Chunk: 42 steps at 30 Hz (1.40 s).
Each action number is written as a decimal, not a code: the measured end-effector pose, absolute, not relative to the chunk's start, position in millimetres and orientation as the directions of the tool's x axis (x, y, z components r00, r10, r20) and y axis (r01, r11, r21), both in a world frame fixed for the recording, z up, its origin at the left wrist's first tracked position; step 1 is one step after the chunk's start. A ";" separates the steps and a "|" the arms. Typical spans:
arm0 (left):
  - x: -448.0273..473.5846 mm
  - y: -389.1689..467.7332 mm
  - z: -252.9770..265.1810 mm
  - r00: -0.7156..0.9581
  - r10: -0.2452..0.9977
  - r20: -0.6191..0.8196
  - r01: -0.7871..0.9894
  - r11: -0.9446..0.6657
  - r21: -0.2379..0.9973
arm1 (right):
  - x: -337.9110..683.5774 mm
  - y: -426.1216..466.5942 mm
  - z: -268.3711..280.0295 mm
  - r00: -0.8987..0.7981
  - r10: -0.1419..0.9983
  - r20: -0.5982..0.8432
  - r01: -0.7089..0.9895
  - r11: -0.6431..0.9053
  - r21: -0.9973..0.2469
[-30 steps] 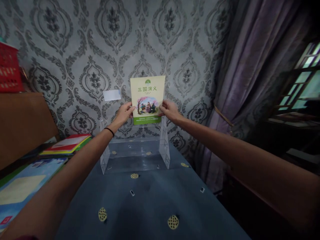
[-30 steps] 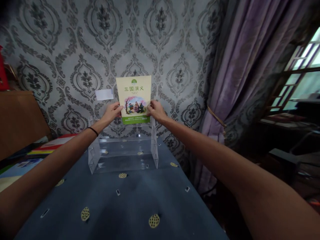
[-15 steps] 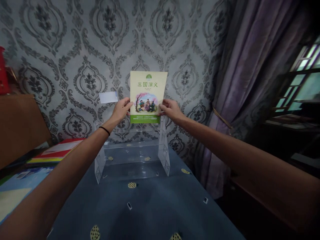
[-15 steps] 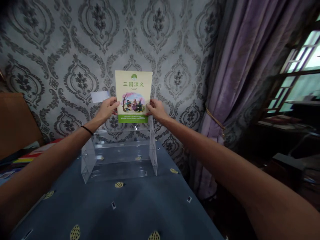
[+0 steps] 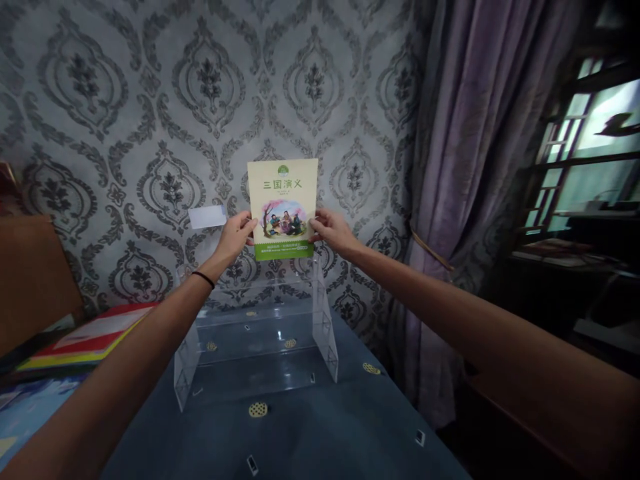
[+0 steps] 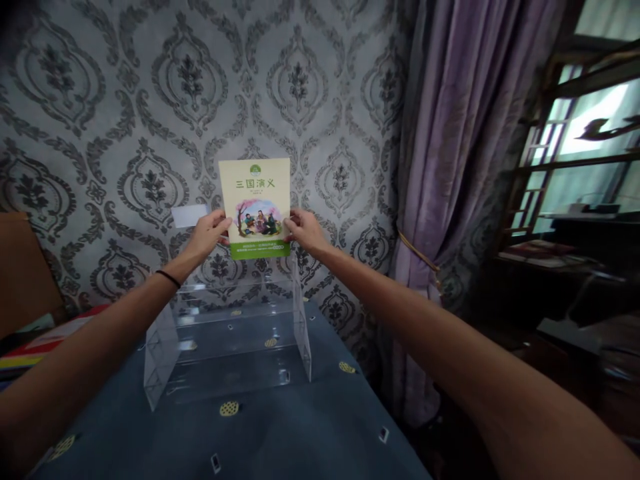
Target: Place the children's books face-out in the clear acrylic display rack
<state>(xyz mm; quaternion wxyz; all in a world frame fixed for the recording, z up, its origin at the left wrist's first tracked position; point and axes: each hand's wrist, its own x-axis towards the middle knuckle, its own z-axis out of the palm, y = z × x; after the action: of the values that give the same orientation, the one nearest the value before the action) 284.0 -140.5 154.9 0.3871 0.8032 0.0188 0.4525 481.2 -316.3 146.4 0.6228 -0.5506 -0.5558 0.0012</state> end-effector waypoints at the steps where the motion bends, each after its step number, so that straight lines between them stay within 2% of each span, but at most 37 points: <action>1: 285.3 -140.7 152.4 0.593 0.379 0.710 -0.319 -0.699 0.640 | 482.5 -316.7 144.8 0.388 0.614 0.688 0.610 0.388 -0.691; 6: 293.1 -139.9 143.0 0.611 0.375 0.697 -0.309 -0.697 0.646 | 488.2 -320.5 138.4 0.392 0.619 0.680 0.608 0.380 -0.697; 12: 298.7 -136.4 134.5 0.713 0.384 0.587 -0.243 -0.649 0.721 | 491.9 -324.1 130.5 0.397 0.634 0.663 0.617 0.350 -0.705; 20: 290.7 -130.6 133.9 0.765 0.406 0.501 -0.171 -0.621 0.765 | 487.3 -316.6 127.1 0.382 0.655 0.652 0.651 0.310 -0.693; 27: 289.4 -132.4 126.8 0.795 0.411 0.447 -0.115 -0.621 0.775 | 496.9 -317.9 114.8 0.366 0.647 0.669 0.740 0.234 -0.631; 33: 289.6 -134.2 123.8 0.804 0.384 0.454 -0.098 -0.668 0.738 | 506.6 -328.7 107.2 0.327 0.635 0.700 0.812 0.190 -0.552; 42: 281.8 -131.9 130.2 0.788 0.308 0.533 -0.106 -0.785 0.611 | 504.2 -326.7 99.7 0.331 0.634 0.699 0.815 0.182 -0.550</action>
<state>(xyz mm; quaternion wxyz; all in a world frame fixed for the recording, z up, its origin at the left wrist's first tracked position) 281.8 -131.9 130.2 0.3232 0.8886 0.0567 0.3206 504.2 -326.7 99.7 0.5139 -0.6335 -0.5717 -0.0880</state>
